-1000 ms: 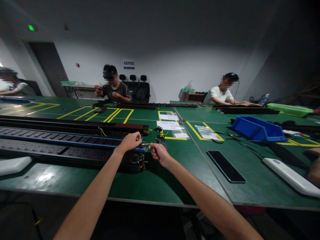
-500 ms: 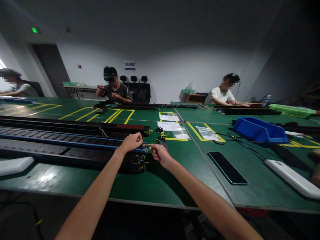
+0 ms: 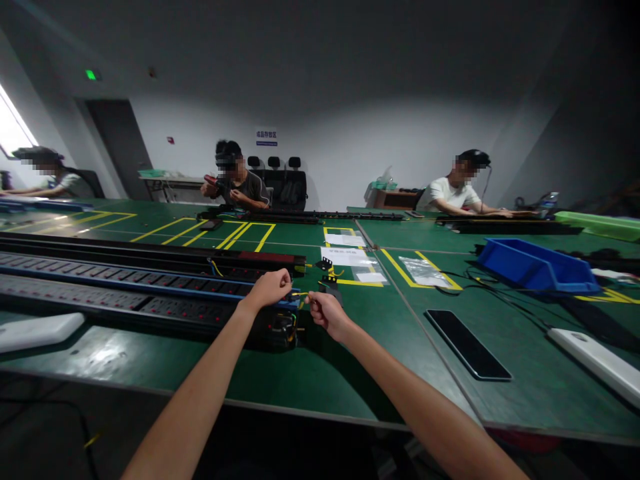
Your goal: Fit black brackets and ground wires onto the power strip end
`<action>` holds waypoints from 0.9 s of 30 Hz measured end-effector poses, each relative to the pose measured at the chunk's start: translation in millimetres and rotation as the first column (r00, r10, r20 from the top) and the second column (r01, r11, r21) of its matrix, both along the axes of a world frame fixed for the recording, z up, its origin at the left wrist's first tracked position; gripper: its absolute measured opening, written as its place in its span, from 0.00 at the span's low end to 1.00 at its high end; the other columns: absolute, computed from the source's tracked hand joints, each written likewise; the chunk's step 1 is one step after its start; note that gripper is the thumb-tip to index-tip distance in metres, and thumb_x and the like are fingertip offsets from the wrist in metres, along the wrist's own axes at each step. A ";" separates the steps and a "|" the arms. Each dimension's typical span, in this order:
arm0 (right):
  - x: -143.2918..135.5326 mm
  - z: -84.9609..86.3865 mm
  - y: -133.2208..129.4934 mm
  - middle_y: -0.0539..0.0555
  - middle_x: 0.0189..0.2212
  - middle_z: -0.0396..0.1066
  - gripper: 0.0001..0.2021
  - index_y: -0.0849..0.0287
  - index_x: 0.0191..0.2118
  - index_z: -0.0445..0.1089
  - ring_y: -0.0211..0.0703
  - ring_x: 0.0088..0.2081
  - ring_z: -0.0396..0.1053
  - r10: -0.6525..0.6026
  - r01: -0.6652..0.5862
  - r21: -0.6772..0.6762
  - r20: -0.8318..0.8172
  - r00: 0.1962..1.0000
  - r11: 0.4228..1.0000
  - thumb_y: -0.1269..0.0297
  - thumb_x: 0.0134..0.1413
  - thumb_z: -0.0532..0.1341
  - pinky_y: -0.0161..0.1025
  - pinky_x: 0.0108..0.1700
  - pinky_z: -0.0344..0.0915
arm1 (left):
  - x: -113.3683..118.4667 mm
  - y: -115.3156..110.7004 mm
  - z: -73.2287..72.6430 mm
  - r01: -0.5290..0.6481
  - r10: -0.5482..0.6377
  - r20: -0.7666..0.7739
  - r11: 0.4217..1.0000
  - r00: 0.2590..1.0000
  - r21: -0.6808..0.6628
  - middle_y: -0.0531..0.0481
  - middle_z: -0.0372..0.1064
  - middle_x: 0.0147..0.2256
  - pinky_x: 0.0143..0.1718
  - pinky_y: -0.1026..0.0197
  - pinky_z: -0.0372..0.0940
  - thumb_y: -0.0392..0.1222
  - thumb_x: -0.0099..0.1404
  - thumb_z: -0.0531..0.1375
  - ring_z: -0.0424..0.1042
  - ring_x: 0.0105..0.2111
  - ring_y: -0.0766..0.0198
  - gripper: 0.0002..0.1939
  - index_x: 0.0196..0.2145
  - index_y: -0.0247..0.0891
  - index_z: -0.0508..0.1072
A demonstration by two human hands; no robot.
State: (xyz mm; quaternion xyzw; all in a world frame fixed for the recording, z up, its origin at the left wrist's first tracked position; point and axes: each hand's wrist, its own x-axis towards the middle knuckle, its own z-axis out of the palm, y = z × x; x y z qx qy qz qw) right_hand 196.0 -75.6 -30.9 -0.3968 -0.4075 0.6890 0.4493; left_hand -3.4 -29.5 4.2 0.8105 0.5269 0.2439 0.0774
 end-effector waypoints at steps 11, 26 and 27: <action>-0.1 -0.5 0.6 0.41 0.16 0.52 0.12 0.61 0.28 0.67 0.27 0.16 0.45 0.002 -0.002 -0.010 0.003 1.000 1.000 0.56 0.44 0.64 0.31 0.19 0.34 | 0.9 -0.1 0.4 -0.015 0.015 -0.004 1.000 1.000 0.001 0.52 0.73 0.27 0.30 0.63 0.56 0.40 0.61 0.59 0.71 0.28 0.62 0.03 0.32 0.40 0.72; 1.0 1.1 0.4 0.41 0.16 0.52 0.12 0.61 0.28 0.67 0.27 0.17 0.45 0.009 -0.009 -0.031 -0.006 1.000 0.999 0.56 0.46 0.65 0.31 0.19 0.35 | 1.0 0.0 0.3 -0.019 0.019 0.007 1.000 1.000 -0.009 0.53 0.72 0.26 0.30 0.63 0.56 0.41 0.61 0.59 0.70 0.27 0.63 0.03 0.32 0.41 0.71; 0.9 1.2 0.3 0.41 0.16 0.52 0.12 0.61 0.28 0.67 0.27 0.17 0.45 0.006 -0.006 -0.032 -0.004 1.000 0.999 0.56 0.46 0.65 0.31 0.19 0.35 | 1.2 -0.3 0.7 -0.020 0.020 0.009 1.000 1.000 -0.011 0.53 0.72 0.26 0.30 0.63 0.56 0.41 0.61 0.59 0.70 0.27 0.63 0.03 0.32 0.41 0.71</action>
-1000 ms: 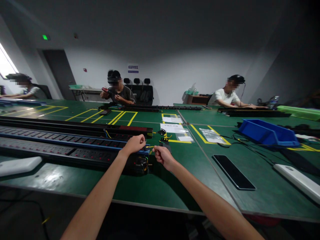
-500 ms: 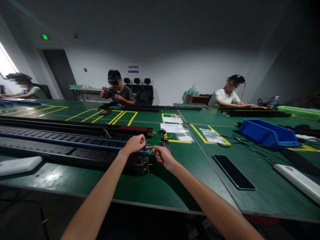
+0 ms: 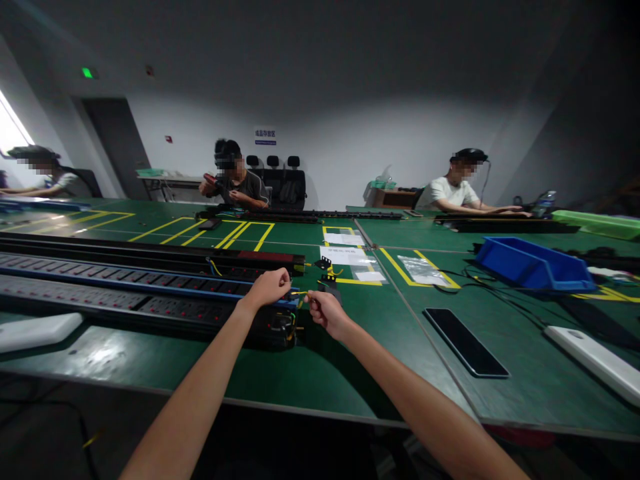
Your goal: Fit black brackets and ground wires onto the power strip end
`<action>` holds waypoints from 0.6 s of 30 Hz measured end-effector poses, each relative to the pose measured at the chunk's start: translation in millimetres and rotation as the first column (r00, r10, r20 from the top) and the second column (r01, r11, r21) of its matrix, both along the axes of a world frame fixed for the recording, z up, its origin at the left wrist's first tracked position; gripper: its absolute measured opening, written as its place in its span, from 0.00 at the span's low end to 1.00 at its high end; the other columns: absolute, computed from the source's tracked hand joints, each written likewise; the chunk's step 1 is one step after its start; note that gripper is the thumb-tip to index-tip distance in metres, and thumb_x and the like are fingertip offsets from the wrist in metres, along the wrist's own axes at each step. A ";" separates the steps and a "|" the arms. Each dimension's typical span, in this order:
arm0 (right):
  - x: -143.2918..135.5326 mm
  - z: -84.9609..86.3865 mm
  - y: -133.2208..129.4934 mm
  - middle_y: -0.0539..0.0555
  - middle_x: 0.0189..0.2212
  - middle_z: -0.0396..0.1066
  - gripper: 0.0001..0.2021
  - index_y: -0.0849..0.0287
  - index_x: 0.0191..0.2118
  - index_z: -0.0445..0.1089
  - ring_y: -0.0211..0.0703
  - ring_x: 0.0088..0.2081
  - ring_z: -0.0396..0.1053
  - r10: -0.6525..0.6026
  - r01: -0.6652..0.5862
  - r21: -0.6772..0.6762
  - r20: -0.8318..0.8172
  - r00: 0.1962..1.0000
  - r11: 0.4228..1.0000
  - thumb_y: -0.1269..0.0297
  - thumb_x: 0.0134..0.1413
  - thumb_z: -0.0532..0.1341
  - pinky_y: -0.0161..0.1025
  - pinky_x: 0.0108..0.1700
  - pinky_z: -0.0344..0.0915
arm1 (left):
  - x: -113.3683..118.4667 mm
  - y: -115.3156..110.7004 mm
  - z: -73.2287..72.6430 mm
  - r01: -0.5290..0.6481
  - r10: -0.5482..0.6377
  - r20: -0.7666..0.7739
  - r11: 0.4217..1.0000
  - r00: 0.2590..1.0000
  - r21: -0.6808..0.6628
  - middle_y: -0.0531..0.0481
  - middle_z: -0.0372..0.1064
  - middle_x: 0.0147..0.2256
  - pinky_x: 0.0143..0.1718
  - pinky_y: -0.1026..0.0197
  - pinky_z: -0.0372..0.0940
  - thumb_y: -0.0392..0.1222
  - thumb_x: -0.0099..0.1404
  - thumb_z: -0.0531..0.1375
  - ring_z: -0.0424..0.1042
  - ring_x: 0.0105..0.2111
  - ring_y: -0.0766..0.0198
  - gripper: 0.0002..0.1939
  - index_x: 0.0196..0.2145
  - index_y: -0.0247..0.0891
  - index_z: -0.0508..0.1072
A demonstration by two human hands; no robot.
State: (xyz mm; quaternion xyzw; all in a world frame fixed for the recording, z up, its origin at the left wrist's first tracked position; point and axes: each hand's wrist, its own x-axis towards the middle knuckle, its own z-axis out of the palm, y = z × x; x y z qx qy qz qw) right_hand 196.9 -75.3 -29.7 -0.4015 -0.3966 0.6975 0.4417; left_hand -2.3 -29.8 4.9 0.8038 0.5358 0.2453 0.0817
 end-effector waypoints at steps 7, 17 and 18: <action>-0.6 1.1 -0.7 0.41 0.16 0.52 0.12 0.61 0.28 0.66 0.28 0.17 0.45 -0.008 0.008 0.000 0.011 1.000 1.000 0.57 0.47 0.64 0.31 0.19 0.35 | 0.0 -0.9 0.9 0.001 -0.001 -0.002 1.000 1.000 -0.007 0.53 0.73 0.26 0.29 0.64 0.55 0.41 0.61 0.59 0.70 0.27 0.63 0.03 0.32 0.40 0.71; -0.8 0.6 -0.2 0.41 0.16 0.52 0.12 0.60 0.27 0.66 0.28 0.17 0.45 -0.007 0.007 0.011 0.010 1.000 1.000 0.57 0.45 0.64 0.31 0.19 0.35 | -0.3 1.4 -1.1 0.003 -0.003 -0.013 1.000 1.000 0.003 0.52 0.74 0.27 0.29 0.64 0.55 0.40 0.61 0.59 0.71 0.27 0.63 0.03 0.33 0.40 0.72; -0.8 0.3 -0.2 0.41 0.16 0.52 0.12 0.60 0.27 0.67 0.28 0.17 0.45 -0.007 0.007 0.013 0.009 1.000 1.000 0.57 0.45 0.64 0.31 0.19 0.35 | -0.2 1.1 -0.9 0.002 -0.002 -0.013 1.000 1.000 0.003 0.52 0.73 0.27 0.29 0.64 0.55 0.40 0.61 0.59 0.71 0.27 0.63 0.03 0.33 0.40 0.72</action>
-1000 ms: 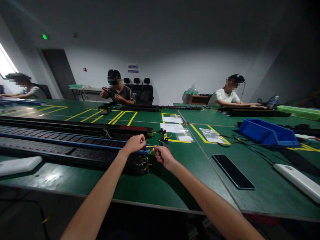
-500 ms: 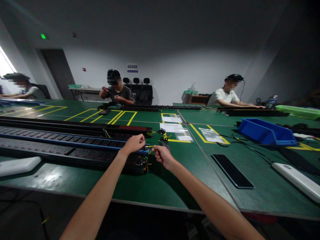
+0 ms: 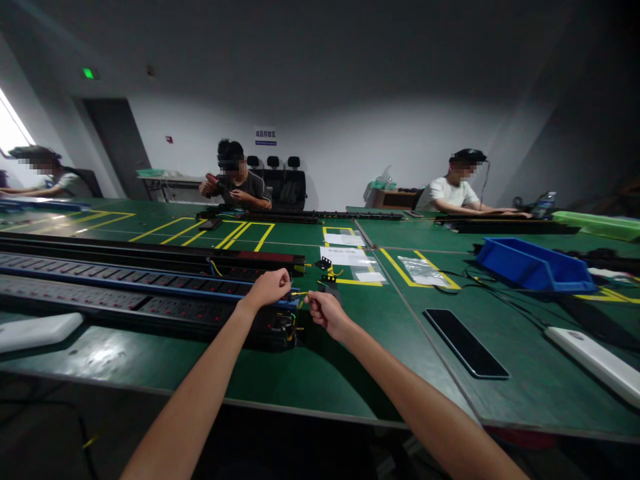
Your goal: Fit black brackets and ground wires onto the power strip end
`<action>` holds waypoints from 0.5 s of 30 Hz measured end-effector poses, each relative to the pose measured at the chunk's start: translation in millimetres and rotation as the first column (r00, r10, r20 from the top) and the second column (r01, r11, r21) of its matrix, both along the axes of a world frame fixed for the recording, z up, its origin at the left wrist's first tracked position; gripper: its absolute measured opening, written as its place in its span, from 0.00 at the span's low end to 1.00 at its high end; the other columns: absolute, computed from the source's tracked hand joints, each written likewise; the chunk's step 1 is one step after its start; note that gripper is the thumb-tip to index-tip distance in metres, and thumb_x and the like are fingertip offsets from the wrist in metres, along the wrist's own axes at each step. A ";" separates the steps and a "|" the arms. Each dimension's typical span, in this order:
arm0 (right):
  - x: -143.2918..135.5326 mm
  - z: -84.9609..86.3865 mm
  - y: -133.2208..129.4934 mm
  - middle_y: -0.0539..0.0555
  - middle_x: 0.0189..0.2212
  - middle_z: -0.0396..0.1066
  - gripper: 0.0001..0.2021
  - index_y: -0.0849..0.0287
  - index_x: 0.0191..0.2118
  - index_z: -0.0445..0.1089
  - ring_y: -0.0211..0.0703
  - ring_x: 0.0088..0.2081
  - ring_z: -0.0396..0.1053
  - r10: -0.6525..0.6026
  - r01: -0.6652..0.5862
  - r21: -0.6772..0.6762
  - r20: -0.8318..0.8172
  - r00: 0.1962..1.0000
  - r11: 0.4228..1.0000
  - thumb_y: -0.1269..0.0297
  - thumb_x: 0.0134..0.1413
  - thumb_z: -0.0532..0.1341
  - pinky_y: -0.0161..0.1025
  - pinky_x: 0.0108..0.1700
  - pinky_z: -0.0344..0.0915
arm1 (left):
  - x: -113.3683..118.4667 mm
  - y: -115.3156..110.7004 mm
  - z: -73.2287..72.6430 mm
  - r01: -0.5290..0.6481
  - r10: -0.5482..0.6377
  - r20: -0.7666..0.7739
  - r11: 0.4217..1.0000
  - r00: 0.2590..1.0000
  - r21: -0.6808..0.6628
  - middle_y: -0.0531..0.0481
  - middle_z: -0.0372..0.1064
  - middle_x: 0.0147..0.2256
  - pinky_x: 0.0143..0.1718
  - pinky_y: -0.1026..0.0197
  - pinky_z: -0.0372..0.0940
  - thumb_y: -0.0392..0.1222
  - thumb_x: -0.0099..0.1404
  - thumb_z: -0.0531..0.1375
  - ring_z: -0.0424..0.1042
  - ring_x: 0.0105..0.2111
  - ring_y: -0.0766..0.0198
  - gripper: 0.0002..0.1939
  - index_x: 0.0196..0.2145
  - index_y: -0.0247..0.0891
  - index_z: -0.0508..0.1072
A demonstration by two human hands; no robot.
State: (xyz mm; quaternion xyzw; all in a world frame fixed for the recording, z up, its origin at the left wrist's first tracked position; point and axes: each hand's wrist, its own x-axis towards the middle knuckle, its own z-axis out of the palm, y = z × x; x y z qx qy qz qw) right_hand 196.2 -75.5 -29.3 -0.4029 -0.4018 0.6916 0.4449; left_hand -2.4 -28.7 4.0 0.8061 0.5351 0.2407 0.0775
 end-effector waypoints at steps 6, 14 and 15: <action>0.2 -0.6 -0.1 0.41 0.16 0.52 0.12 0.61 0.28 0.67 0.27 0.17 0.45 0.004 -0.004 -0.001 -0.002 1.000 1.000 0.57 0.45 0.64 0.31 0.19 0.34 | 0.0 -0.9 0.5 0.000 0.000 0.004 1.000 1.000 0.000 0.53 0.73 0.27 0.29 0.64 0.56 0.40 0.61 0.59 0.71 0.27 0.63 0.03 0.32 0.40 0.72; 0.4 1.7 -1.2 0.41 0.16 0.52 0.12 0.60 0.28 0.66 0.27 0.17 0.44 0.004 -0.004 -0.012 0.000 1.000 1.000 0.57 0.46 0.64 0.31 0.19 0.35 | -0.2 -1.5 1.2 0.007 -0.007 0.001 1.000 1.000 0.002 0.52 0.73 0.27 0.29 0.64 0.56 0.41 0.61 0.59 0.71 0.27 0.63 0.04 0.33 0.40 0.72; 0.4 1.6 -1.2 0.41 0.16 0.52 0.12 0.61 0.28 0.66 0.27 0.17 0.44 0.004 -0.004 -0.011 0.000 1.000 1.000 0.57 0.46 0.64 0.31 0.19 0.35 | -0.1 -1.8 1.4 0.006 -0.006 -0.001 1.000 1.000 0.003 0.52 0.73 0.27 0.29 0.64 0.56 0.41 0.61 0.59 0.71 0.27 0.63 0.04 0.33 0.40 0.73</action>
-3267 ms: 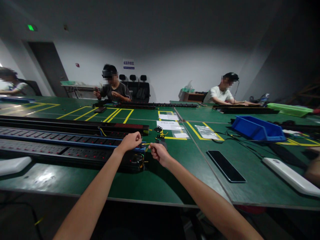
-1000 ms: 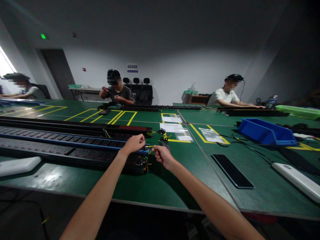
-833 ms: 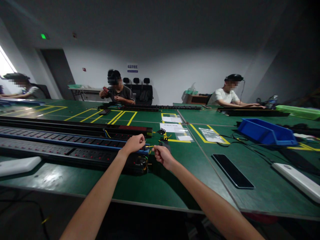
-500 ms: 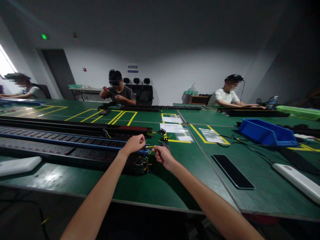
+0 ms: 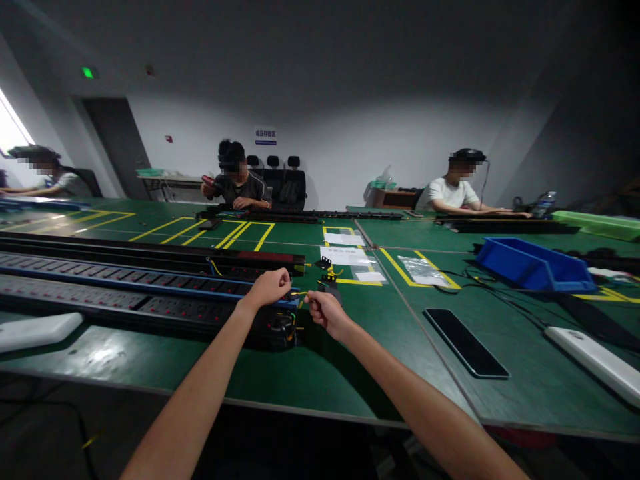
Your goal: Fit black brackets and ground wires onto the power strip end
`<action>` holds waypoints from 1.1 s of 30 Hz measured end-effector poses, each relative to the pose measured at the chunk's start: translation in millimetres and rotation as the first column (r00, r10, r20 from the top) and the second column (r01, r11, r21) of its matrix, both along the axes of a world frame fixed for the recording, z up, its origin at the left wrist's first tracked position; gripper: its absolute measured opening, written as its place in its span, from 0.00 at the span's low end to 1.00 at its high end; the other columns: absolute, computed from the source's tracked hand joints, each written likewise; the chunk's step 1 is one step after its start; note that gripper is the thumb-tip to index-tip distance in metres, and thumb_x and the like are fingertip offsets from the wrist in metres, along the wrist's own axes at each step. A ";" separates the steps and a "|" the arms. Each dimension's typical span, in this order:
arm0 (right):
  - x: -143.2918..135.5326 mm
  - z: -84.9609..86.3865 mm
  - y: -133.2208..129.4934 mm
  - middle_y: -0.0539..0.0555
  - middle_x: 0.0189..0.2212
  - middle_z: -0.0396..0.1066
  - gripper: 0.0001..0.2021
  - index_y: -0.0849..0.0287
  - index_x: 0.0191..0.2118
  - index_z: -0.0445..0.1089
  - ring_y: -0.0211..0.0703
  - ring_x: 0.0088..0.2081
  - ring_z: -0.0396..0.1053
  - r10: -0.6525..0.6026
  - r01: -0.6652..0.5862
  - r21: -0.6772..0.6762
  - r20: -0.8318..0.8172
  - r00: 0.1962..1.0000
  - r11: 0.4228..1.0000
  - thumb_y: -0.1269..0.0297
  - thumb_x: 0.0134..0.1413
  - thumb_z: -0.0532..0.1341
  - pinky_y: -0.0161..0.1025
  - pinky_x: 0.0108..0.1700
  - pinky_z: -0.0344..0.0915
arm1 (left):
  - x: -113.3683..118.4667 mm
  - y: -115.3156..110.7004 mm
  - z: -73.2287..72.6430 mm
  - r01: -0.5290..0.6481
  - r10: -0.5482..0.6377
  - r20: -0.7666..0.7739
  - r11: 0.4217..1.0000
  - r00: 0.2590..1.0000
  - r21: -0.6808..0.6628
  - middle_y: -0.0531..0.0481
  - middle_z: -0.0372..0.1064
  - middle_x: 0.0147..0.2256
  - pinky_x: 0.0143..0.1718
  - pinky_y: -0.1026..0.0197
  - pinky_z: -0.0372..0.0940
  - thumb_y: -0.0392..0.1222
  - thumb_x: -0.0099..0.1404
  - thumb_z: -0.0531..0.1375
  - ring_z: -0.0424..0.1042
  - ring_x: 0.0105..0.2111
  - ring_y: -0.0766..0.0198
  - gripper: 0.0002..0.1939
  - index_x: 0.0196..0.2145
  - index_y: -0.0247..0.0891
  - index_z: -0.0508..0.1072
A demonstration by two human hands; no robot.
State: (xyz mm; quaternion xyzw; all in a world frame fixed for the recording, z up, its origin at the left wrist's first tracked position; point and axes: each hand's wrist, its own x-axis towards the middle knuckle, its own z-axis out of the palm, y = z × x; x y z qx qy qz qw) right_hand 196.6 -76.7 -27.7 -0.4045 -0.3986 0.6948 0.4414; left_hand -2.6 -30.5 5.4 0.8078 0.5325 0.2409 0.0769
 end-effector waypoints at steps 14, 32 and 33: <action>-0.1 -1.8 1.3 0.41 0.16 0.53 0.12 0.61 0.28 0.66 0.27 0.16 0.45 0.003 -0.003 0.003 0.014 1.000 1.000 0.56 0.48 0.64 0.31 0.19 0.34 | -0.1 1.1 -1.2 0.000 0.000 -0.004 1.000 1.000 0.008 0.51 0.75 0.29 0.30 0.63 0.57 0.41 0.62 0.59 0.72 0.29 0.62 0.05 0.34 0.40 0.73; 0.3 -2.1 0.8 0.41 0.16 0.53 0.12 0.60 0.28 0.67 0.28 0.17 0.45 0.006 -0.006 0.011 0.011 1.000 1.000 0.56 0.46 0.64 0.31 0.19 0.34 | 0.4 -0.7 0.5 0.002 -0.002 0.001 1.000 1.000 0.003 0.51 0.74 0.28 0.30 0.63 0.57 0.40 0.62 0.59 0.71 0.28 0.63 0.04 0.34 0.40 0.73; 0.3 -2.3 0.8 0.41 0.17 0.53 0.13 0.60 0.28 0.67 0.28 0.17 0.45 0.003 -0.003 0.012 0.011 1.000 1.000 0.56 0.46 0.64 0.31 0.19 0.34 | 0.3 -0.6 0.4 0.003 -0.003 0.000 1.000 1.000 0.004 0.51 0.74 0.28 0.30 0.63 0.57 0.41 0.62 0.59 0.71 0.28 0.63 0.04 0.34 0.40 0.73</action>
